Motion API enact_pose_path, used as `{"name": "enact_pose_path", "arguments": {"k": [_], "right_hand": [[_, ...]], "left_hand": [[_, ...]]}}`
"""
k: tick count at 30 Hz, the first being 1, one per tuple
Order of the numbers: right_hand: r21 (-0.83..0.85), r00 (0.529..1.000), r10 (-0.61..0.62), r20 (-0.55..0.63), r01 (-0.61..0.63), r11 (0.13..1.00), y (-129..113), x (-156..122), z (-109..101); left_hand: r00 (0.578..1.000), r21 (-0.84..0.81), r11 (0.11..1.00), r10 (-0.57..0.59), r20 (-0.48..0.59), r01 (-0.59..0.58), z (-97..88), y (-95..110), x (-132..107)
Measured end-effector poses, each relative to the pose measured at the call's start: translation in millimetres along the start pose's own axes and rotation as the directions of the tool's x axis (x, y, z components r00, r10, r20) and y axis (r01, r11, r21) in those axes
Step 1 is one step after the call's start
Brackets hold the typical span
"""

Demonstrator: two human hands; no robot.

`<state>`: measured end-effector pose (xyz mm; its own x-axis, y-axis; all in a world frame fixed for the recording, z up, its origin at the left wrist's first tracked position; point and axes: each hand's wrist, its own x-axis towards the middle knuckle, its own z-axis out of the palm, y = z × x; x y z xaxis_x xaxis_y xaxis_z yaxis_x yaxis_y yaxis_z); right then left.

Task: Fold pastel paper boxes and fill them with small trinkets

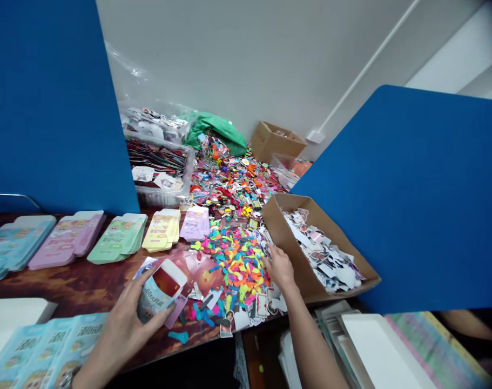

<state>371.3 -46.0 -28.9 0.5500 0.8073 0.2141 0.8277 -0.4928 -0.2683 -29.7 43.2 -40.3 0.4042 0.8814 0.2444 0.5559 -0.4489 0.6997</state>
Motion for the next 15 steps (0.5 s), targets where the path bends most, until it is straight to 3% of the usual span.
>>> {"name": "enact_pose_path", "arguments": {"k": [5,12,15], "right_hand": [[0.073,0.999,-0.019,-0.041,0.022,0.997,-11.6,7.2,3.7],[0.343,0.976,-0.129,-0.177,0.184,0.921,-62.8,16.7,-25.4],[0.399,0.961,-0.124,-0.249,0.219,0.89,-71.0,17.8,-29.7]], "left_hand": [[0.999,0.02,0.999,0.03,0.012,-0.031,3.3,2.4,2.4],[0.999,0.023,0.999,0.039,0.008,-0.039,2.5,5.8,3.3],[0.998,0.019,0.998,0.063,-0.007,-0.063,2.2,8.9,3.2]]}}
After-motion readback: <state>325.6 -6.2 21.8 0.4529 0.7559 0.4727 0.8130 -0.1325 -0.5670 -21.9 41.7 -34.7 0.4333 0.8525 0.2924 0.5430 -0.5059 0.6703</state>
